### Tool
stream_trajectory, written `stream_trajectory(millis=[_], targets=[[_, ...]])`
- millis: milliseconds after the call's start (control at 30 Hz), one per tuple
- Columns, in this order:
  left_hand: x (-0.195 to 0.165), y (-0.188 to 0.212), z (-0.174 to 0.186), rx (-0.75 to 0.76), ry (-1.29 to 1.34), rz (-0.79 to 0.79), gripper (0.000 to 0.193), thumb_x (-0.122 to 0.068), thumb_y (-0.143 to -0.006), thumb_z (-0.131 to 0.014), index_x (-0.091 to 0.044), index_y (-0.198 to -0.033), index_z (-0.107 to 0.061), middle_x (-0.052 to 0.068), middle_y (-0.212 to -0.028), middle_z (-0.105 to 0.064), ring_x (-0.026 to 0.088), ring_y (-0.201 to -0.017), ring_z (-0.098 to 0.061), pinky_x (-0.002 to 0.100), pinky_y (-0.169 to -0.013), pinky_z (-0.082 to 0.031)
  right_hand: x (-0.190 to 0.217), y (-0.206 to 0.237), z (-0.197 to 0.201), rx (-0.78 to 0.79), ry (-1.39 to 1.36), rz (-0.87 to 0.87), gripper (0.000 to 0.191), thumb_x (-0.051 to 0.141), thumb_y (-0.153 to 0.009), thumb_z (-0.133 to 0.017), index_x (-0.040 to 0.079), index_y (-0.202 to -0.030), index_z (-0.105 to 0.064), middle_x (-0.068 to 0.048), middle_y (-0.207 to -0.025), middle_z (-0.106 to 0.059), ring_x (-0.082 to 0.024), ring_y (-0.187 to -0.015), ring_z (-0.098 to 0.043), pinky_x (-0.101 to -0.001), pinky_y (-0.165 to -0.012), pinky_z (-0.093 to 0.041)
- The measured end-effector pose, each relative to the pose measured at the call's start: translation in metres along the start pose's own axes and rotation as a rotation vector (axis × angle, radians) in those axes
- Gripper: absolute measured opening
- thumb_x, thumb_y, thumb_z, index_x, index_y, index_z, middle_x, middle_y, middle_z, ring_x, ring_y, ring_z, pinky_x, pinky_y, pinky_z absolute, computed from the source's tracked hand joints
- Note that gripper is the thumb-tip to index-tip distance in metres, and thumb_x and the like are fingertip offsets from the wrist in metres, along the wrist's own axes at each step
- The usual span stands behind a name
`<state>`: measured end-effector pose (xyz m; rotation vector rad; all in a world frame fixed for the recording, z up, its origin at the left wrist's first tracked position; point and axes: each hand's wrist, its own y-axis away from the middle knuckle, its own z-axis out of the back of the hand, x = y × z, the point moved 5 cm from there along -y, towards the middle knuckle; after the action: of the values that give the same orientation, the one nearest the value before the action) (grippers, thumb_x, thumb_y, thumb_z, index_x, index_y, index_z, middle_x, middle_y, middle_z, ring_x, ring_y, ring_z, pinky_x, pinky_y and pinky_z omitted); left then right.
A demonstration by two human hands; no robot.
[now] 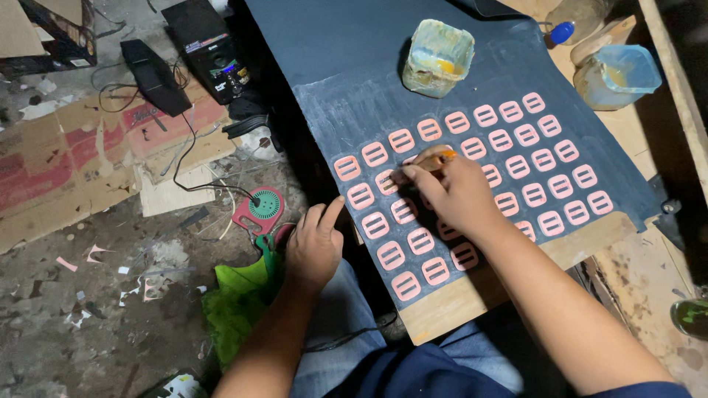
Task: The person paints pink rectangular shapes on a dark board using a small brush. They repeatedly dip the brush into a container of paint and apply it to each shape in a grid pattern.
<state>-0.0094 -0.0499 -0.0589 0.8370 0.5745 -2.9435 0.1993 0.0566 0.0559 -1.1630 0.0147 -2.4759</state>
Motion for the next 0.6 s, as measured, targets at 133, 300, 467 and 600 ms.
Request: stream_trajectory(millis=[133,300,467,600], targets=[[0.001,0.000,-0.001,0.030,0.011,0.013,0.056,-0.006,-0.083,-0.061,-0.017,-0.138,-0.059,0.015,-0.120,-0.062,0.036,-0.106,-0.064,0.048,-0.089,-0.054,0.011,-0.006,-0.012,0.037,0.190,0.177,0.024,0.026,-0.095,-0.073,0.002,-0.094,-0.072,-0.012,-0.077,-0.071,-0.022,-0.069,-0.067,-0.0338,-0.062,-0.051],[-0.003,-0.001,0.004,-0.026,0.001,-0.023,0.055,-0.007,-0.084,-0.061,-0.018,-0.138,-0.059,0.013,-0.121,-0.062,0.035,-0.106,-0.064,0.047,-0.089,-0.054,-0.025,-0.022,-0.022,0.111,-0.278,-0.355,0.024,0.026,-0.095,-0.070,0.002,-0.094,-0.068,-0.008,-0.071,-0.067,-0.015,-0.052,-0.056,-0.0320,-0.047,-0.043],[-0.002,-0.003,0.004,0.018,0.003,0.012,0.058,-0.007,-0.083,-0.061,-0.019,-0.139,-0.058,0.013,-0.120,-0.062,0.036,-0.106,-0.064,0.047,-0.087,-0.054,-0.043,-0.033,-0.009,-0.002,-0.609,-0.421,0.027,0.025,-0.097,-0.068,0.001,-0.085,-0.067,-0.006,-0.071,-0.067,-0.011,-0.056,-0.063,-0.0272,-0.053,-0.051],[-0.003,-0.001,0.005,0.004,0.013,0.000,0.057,-0.007,-0.082,-0.061,-0.019,-0.138,-0.059,0.013,-0.120,-0.062,0.036,-0.106,-0.064,0.048,-0.087,-0.054,-0.026,-0.034,-0.001,-0.074,-0.071,-0.135,0.023,0.024,-0.096,-0.071,0.002,-0.090,-0.066,-0.005,-0.074,-0.069,-0.008,-0.064,-0.062,-0.0250,-0.056,-0.049]])
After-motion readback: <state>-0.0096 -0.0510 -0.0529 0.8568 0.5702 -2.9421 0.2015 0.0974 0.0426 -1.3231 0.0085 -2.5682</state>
